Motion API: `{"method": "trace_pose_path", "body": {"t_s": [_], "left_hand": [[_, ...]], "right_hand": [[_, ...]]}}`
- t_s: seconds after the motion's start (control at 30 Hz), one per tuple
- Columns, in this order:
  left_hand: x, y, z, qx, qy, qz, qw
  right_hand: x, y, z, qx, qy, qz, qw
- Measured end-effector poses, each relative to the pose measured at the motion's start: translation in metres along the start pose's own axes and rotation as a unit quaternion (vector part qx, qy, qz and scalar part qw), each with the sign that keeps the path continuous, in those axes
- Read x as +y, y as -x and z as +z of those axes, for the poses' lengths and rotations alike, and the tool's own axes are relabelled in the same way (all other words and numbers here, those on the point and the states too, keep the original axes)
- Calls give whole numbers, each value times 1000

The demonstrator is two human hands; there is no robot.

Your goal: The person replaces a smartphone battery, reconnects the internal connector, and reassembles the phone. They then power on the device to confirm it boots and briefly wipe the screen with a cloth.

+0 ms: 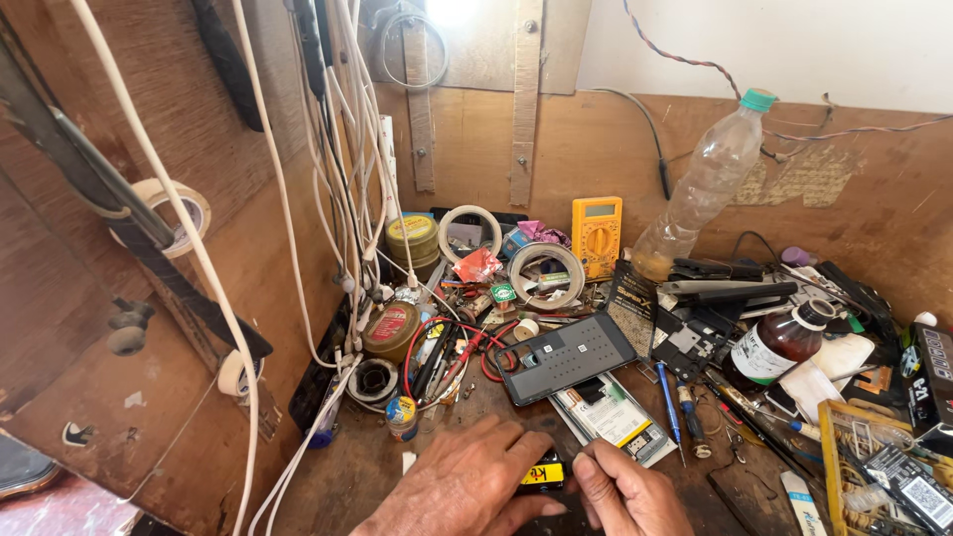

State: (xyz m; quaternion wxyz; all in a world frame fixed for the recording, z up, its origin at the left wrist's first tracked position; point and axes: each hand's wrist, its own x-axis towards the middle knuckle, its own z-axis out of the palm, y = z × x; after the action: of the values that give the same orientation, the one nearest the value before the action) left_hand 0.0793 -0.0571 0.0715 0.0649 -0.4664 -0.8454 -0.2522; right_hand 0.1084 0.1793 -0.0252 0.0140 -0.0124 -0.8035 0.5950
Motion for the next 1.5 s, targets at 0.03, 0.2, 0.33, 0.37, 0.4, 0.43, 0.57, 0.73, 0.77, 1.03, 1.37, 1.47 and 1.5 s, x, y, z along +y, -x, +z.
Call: {"method": "trace_pose_path", "body": {"t_s": [0.03, 0.2, 0.33, 0.37, 0.4, 0.43, 0.57, 0.73, 0.77, 1.03, 1.37, 1.47, 1.5], "left_hand": [[0, -1, 1, -8, -5, -3, 1000], [-1, -5, 8, -85, -19, -57, 995], [0, -6, 18, -138, -54, -85, 985], [-1, -6, 20, -135, -53, -76, 987], [-1, -6, 22, -131, -53, -68, 988], [-2, -5, 24, -127, -53, -60, 989], [-8, -3, 28, -110, -52, -37, 992], [-15, -1, 29, -102, -34, -49, 993], [-16, -1, 28, -106, -32, -49, 993], [-12, 0, 28, -100, -60, -25, 993], [-10, 6, 5, -126, 125, -116, 977], [-6, 6, -3, -126, 140, -155, 970], [-4, 7, -6, -133, 129, -170, 968]], "right_hand": [[2, 0, 1, 5, -2, -5, 1000], [20, -3, -5, -15, -65, 64, 996], [41, -13, -16, -63, -150, 180, 970], [47, -16, -17, -67, -176, 208, 960], [52, -19, -18, -54, -188, 240, 951], [57, -21, -18, -41, -200, 270, 941], [70, -22, -14, -96, -140, 193, 967], [70, -16, 2, 2, -124, 154, 980], [68, -16, 4, 3, -127, 147, 981], [71, -19, -4, 6, -82, 141, 987], [25, -37, -9, -203, 421, -250, 848], [35, -7, -6, 90, 125, -252, 955], [40, -6, -2, 86, 83, -175, 977]]}}
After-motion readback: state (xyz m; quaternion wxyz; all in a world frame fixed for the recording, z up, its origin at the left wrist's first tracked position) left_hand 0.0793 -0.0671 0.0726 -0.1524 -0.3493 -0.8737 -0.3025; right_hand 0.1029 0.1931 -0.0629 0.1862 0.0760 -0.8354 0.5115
